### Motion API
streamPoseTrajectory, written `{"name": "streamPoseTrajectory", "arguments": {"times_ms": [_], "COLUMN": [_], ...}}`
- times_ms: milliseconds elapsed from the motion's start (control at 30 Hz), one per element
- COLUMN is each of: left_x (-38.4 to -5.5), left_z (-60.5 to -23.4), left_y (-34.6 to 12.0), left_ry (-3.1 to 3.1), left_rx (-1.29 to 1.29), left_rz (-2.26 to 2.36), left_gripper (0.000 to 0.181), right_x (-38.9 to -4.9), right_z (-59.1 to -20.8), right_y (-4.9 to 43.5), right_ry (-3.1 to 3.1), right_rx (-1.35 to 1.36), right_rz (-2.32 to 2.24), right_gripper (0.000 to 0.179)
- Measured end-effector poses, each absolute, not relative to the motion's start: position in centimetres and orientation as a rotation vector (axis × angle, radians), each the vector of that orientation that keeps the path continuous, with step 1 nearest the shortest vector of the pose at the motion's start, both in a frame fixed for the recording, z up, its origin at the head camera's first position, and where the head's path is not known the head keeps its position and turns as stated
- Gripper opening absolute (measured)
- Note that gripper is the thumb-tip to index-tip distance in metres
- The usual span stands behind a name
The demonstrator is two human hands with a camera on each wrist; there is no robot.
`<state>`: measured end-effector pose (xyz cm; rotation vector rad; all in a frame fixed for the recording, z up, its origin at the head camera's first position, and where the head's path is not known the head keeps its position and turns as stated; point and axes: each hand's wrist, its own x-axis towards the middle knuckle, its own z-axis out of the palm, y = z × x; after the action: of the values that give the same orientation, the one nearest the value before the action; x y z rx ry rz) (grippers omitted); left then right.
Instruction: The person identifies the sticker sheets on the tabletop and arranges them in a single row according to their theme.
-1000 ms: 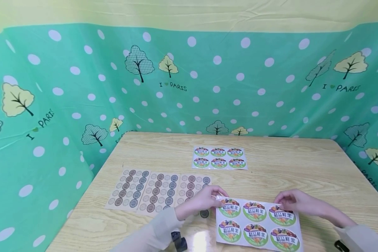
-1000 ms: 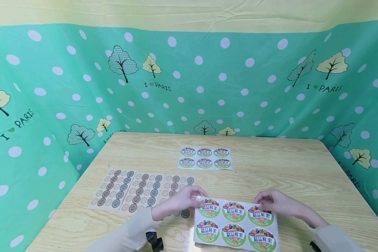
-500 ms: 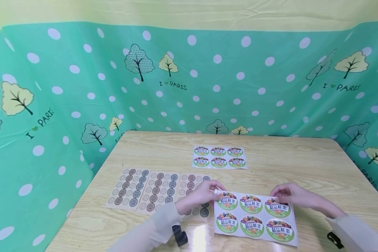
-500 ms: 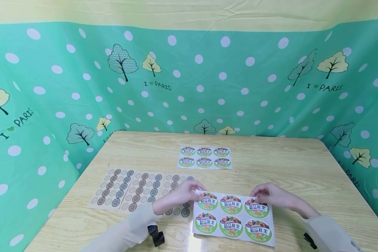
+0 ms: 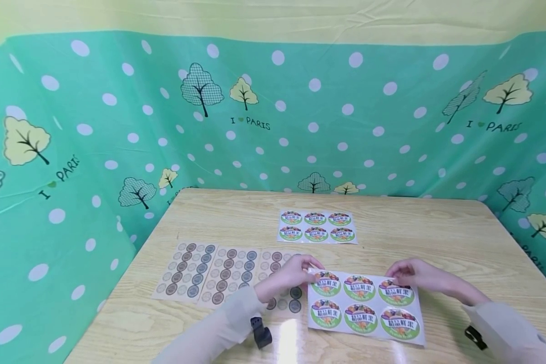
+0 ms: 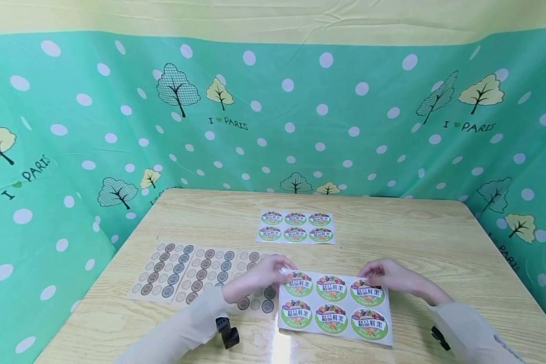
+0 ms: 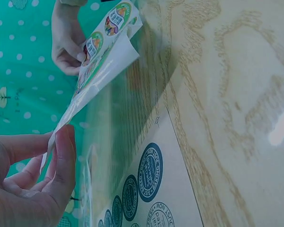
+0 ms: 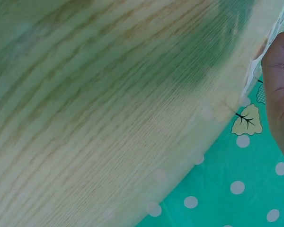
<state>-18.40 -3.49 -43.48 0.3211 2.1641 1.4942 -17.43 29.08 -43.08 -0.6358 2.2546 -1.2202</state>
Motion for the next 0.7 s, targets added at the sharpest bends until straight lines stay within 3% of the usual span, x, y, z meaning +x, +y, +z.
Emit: {"name": "streamPoseTrajectory", "arguments": {"times_ms": [700], "left_x": [-19.7], "left_z": [-44.9], "left_y": [-3.8], "left_ry": [2.209], "left_rx": [0.28], "left_rz": [1.503], "left_gripper": [0.02], "right_x": [-18.4], "right_z": [-43.6], "right_y": [28.3], "right_ry": [2.297], "right_rx": [-0.57], "right_rz": [-1.205], "right_gripper": [0.024]}}
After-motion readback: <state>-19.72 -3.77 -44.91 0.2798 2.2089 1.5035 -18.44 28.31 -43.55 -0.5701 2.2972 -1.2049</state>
